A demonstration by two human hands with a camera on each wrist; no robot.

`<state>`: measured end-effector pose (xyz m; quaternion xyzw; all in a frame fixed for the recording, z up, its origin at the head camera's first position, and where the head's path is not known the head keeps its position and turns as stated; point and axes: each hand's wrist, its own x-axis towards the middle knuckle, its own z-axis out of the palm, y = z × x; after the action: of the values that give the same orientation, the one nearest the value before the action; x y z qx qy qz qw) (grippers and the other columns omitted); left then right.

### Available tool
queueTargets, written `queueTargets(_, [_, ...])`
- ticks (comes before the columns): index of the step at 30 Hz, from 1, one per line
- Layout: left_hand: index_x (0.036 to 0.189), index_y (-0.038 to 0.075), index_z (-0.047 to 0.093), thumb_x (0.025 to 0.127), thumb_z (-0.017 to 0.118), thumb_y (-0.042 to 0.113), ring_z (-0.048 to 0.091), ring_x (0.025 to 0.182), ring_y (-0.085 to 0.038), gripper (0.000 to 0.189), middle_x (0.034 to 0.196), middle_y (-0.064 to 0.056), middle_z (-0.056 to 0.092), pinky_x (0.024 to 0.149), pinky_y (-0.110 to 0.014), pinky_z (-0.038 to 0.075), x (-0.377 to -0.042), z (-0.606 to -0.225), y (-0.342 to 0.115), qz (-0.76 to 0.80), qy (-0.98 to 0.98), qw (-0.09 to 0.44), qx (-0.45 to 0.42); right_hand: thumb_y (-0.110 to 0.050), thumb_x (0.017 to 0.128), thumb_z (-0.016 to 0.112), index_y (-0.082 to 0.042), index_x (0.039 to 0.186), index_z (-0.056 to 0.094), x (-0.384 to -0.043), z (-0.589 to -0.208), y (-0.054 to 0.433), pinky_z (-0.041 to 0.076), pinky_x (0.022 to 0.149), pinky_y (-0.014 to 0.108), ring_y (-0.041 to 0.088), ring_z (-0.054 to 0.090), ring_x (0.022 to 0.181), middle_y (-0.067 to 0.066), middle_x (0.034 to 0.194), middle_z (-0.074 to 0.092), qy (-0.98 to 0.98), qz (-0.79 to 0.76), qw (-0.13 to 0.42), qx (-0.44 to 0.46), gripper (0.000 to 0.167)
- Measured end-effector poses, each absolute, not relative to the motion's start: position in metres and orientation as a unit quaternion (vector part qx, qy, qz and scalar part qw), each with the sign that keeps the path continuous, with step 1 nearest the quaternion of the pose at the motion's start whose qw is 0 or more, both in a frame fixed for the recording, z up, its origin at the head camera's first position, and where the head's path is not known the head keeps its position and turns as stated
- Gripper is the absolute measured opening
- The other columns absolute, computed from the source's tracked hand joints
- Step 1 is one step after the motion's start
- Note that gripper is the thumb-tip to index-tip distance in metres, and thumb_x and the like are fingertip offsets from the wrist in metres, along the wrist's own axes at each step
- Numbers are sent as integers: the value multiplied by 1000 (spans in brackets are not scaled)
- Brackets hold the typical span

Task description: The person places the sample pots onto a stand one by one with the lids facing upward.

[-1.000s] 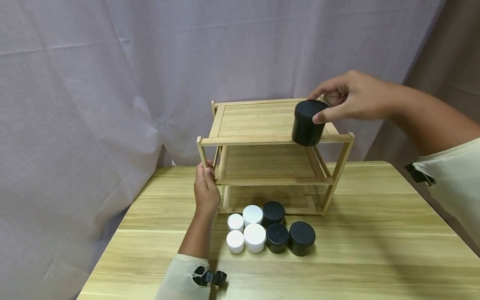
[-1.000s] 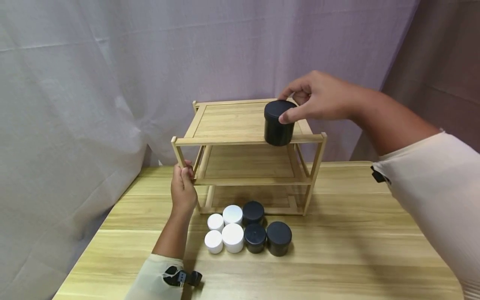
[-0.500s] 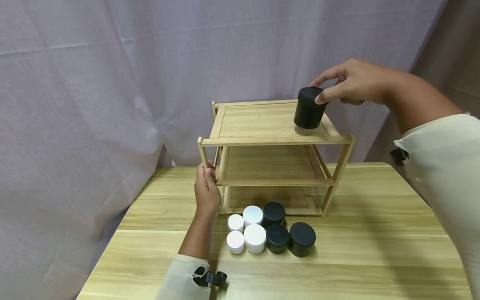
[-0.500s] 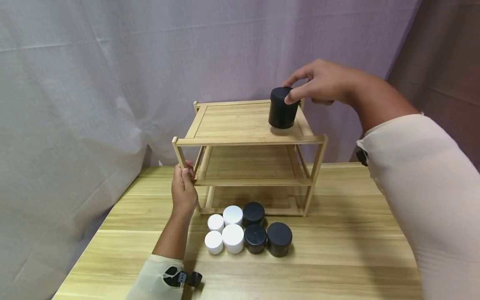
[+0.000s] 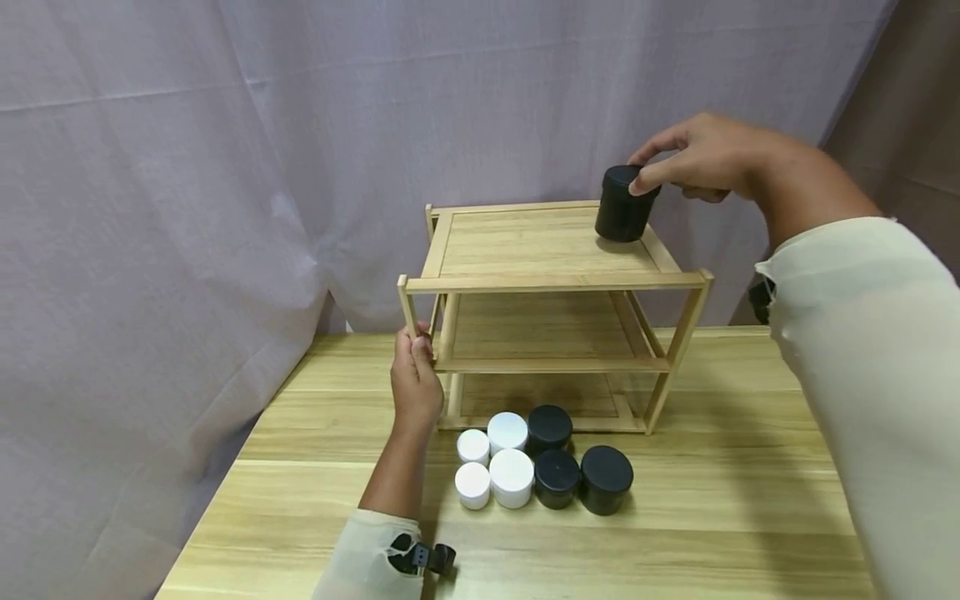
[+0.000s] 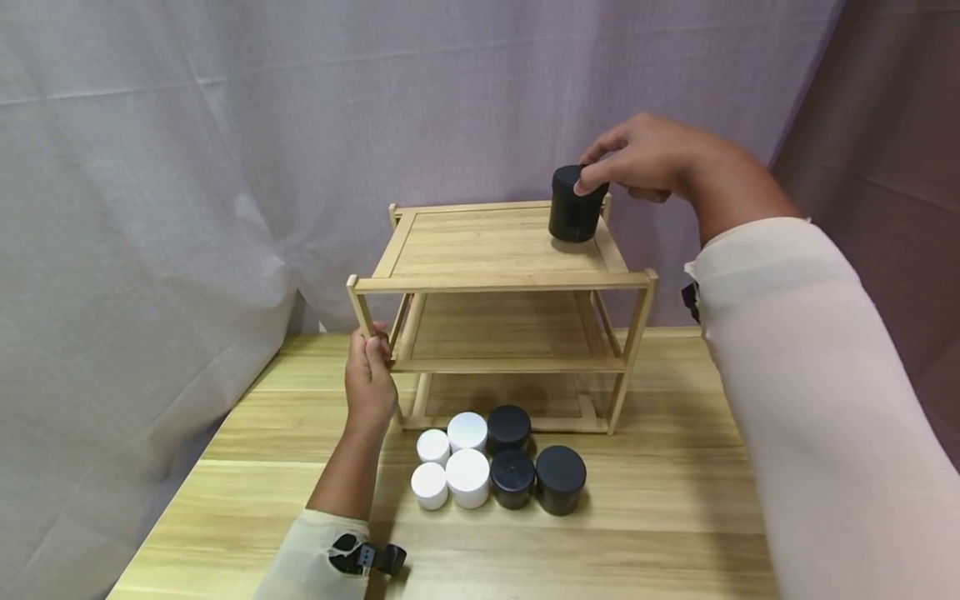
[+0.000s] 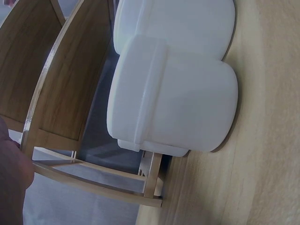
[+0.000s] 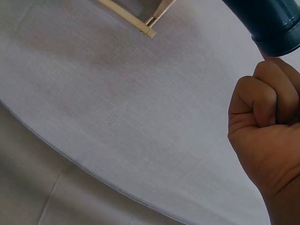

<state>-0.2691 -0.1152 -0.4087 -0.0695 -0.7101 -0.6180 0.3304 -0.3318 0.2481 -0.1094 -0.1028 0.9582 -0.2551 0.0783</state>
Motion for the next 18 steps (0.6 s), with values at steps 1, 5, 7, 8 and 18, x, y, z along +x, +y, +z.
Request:
queueTargets(1, [131, -7, 58, 117, 40, 8, 52, 84, -17, 28, 96, -30, 56, 77, -24, 49, -269, -409, -115, -618, -710, 330, -69, -42, 104, 69, -12, 169, 39, -333, -110, 249, 34, 51, 30, 9, 31, 48, -9, 52, 35, 958, -255, 80, -102, 78])
queueTargets(5, [130, -6, 59, 117, 40, 9, 52, 84, -18, 27, 94, -27, 56, 77, -24, 49, -271, -408, -114, -616, -711, 332, -71, -42, 104, 69, -10, 171, 35, -335, -112, 252, 34, 50, 30, 9, 30, 48, -9, 52, 35, 957, -261, 84, -94, 81])
queueTargets(7, [130, -6, 59, 117, 41, 9, 52, 84, -18, 27, 94, -26, 55, 77, -24, 48, -271, -408, -114, -614, -711, 334, -73, -42, 104, 68, -9, 171, 34, -337, -112, 253, 33, 50, 29, 8, 30, 48, -9, 53, 34, 955, -268, 84, -91, 82])
queueTargets(8, [130, -6, 59, 117, 40, 10, 53, 84, -19, 27, 94, -27, 55, 77, -24, 48, -271, -408, -113, -614, -711, 335, -74, -41, 104, 68, -9, 171, 34, -337, -113, 253, 33, 50, 29, 8, 30, 48, -10, 53, 35, 954, -274, 83, -89, 82])
queueTargets(18, [130, -7, 59, 117, 41, 8, 52, 82, -19, 27, 95, -31, 56, 77, -24, 48, -272, -408, -112, -613, -712, 335, -71, -44, 104, 66, -11, 173, 31, -343, -115, 248, 34, 52, 31, 9, 31, 49, -8, 53, 37, 959, -261, 78, -75, 84])
